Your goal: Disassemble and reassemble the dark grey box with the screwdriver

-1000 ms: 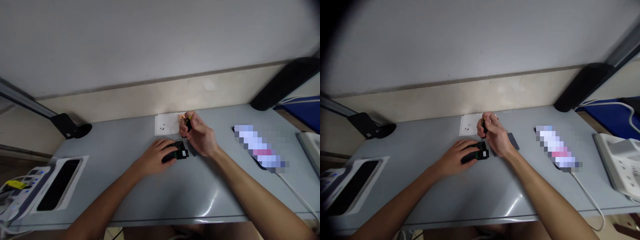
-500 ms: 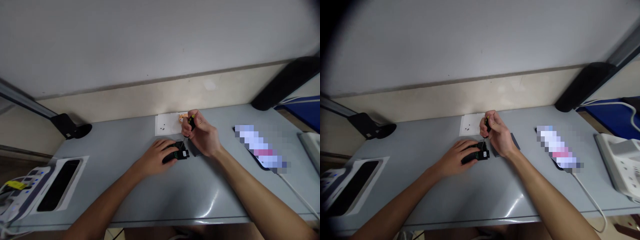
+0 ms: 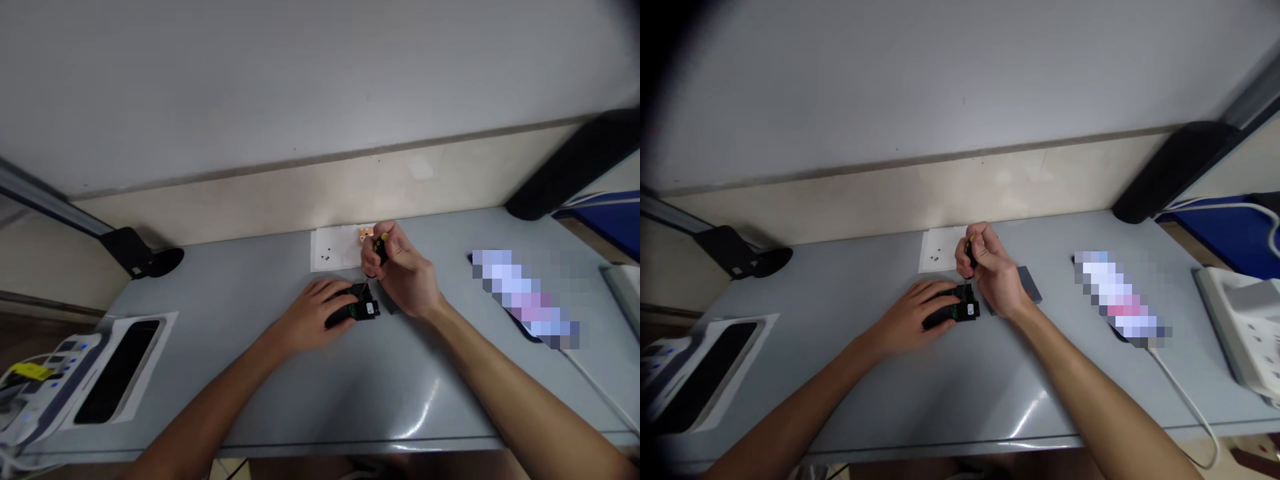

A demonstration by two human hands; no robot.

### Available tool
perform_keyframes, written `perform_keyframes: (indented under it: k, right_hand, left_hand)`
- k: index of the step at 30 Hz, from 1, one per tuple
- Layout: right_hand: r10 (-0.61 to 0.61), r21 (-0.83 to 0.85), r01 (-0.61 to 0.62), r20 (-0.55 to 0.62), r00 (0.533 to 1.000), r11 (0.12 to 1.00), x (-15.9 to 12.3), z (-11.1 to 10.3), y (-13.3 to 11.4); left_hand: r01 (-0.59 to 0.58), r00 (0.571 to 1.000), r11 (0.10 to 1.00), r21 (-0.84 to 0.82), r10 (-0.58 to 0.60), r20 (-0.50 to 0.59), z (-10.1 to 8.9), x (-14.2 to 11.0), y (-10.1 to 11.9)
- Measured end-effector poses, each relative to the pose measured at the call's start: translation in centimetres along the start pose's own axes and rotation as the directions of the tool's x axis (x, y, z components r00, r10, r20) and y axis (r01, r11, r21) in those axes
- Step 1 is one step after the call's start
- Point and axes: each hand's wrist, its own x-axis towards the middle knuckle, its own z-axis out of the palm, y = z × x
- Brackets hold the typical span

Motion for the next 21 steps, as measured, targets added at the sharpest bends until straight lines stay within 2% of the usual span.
perform_keyframes:
  k: [7,13,21]
  right_hand:
    - [-0.001,0.009,0.001,-0.009,1.000,1.000,-0.04,-0.05,-0.13]
    - [0.017,-0.014,-0.017,0.043,0.999,1.000,-0.08,-0.06,0.00]
    - [-0.007,-0.041,0.009,0.055,0.998,0.999,-0.18,-0.17,0.08]
  left_hand:
    - [-0.008,1.000,1.000,0.006,0.008,-0.013,0.04,0.02,0.03]
    - [0.004,1.000,1.000,-0.001,-0.004,-0.007,-0.01,0.07,0.11]
    - [-0.013,1.000,1.000,-0.001,0.013,-0.019,0.06,0.10,0.15]
